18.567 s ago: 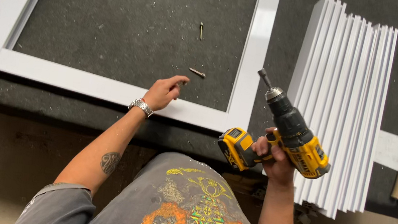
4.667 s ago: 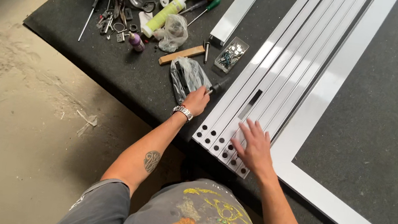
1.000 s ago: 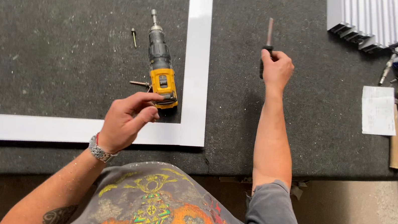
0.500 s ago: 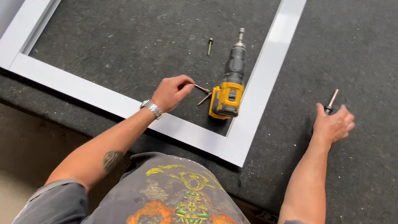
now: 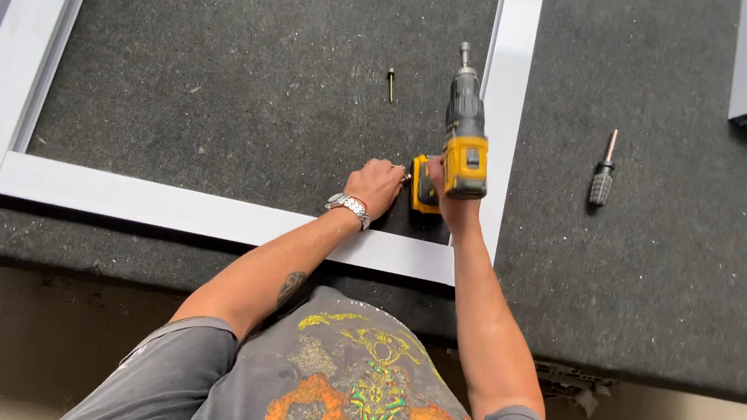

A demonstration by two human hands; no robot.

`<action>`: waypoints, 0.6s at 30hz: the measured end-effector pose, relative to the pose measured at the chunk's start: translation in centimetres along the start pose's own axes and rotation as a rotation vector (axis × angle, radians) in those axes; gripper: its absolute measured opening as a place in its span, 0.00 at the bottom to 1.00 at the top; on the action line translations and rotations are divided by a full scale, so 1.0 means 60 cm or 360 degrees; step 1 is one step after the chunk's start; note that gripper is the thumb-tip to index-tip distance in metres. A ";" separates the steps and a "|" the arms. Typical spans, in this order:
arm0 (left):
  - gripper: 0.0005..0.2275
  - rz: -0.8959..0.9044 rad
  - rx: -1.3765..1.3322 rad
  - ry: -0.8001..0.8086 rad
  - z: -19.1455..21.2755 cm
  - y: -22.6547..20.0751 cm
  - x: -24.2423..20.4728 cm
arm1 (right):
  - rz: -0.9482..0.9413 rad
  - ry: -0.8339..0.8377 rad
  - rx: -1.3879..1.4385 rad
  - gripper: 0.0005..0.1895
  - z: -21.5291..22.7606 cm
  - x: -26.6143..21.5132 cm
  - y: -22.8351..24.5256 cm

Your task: The person uses a drill to drive a screw into the corner of a white frame, then uses a manual screwdriver to tighten a screw on the same corner joint.

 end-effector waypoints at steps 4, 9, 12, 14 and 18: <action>0.08 -0.0018 -0.0357 0.0310 -0.038 0.068 -0.001 | -0.0193 -0.0266 0.0613 0.15 0.067 -0.027 0.051; 0.08 -0.0137 -0.0899 0.0115 0.096 0.093 -0.064 | -0.0014 -0.0010 0.1338 0.29 0.182 -0.117 0.162; 0.09 -0.0219 -0.1184 0.0039 0.147 0.074 -0.080 | -0.0118 0.0019 0.1580 0.31 0.241 -0.182 0.167; 0.09 -0.0269 -0.1311 0.0029 0.160 0.036 -0.101 | -0.0207 0.0026 0.1706 0.32 0.269 -0.249 0.140; 0.09 -0.0455 -0.1472 0.0048 0.177 -0.075 -0.130 | -0.0193 0.0194 0.1686 0.32 0.317 -0.359 0.112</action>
Point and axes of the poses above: each hand's wrist, its own x-axis towards the middle knuckle, its own z-axis out of the back of the hand, y = z × x, the point moved 10 cm from there along x, towards the middle knuckle, and after that the axes turned 5 degrees about x, right-handed, at the moved point
